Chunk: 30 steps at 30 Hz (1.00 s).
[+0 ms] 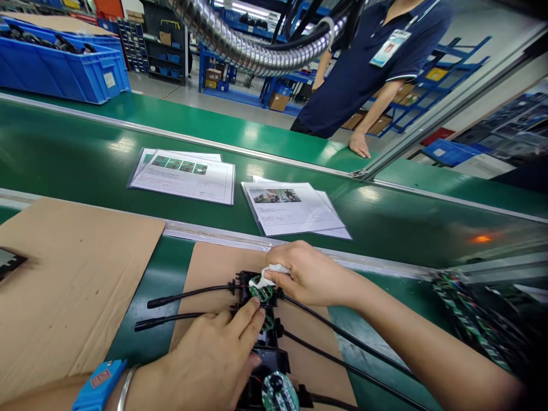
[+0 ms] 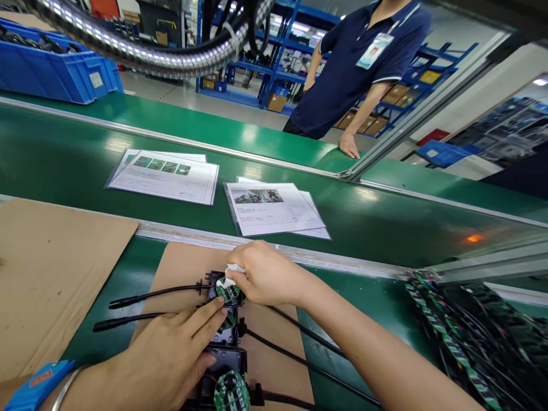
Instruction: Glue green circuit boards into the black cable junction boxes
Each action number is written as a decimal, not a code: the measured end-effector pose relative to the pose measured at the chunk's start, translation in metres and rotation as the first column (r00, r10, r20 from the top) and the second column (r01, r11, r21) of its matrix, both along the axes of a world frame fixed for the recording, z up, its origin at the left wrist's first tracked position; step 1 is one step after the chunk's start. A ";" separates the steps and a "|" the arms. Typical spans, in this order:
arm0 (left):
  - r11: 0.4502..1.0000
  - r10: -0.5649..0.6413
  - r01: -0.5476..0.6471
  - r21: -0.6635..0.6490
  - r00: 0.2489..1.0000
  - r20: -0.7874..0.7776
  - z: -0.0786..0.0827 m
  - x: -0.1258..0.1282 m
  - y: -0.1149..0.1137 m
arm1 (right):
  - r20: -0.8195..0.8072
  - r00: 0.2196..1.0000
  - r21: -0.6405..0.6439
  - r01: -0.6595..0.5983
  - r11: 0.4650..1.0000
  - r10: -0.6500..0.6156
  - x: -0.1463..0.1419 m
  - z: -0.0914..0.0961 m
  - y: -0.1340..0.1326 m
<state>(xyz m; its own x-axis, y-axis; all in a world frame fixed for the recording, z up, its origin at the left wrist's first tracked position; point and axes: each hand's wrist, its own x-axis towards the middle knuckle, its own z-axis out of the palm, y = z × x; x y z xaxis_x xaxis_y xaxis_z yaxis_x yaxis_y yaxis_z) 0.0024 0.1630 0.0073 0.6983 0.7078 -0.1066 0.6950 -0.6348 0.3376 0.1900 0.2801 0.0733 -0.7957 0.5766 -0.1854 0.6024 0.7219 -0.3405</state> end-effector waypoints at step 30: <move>0.998 0.003 -0.006 0.061 0.999 0.041 -0.008 -0.003 -0.004 | -0.037 0.999 0.013 -0.005 1.000 0.005 0.011 0.000 0.001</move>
<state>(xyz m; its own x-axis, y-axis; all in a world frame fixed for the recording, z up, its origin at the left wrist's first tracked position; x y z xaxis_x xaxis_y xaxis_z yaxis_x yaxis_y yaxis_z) -0.0008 0.1591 -0.0004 0.6980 0.7153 -0.0345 0.6842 -0.6519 0.3271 0.2012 0.2810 0.0731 -0.8048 0.5747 -0.1483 0.5860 0.7295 -0.3527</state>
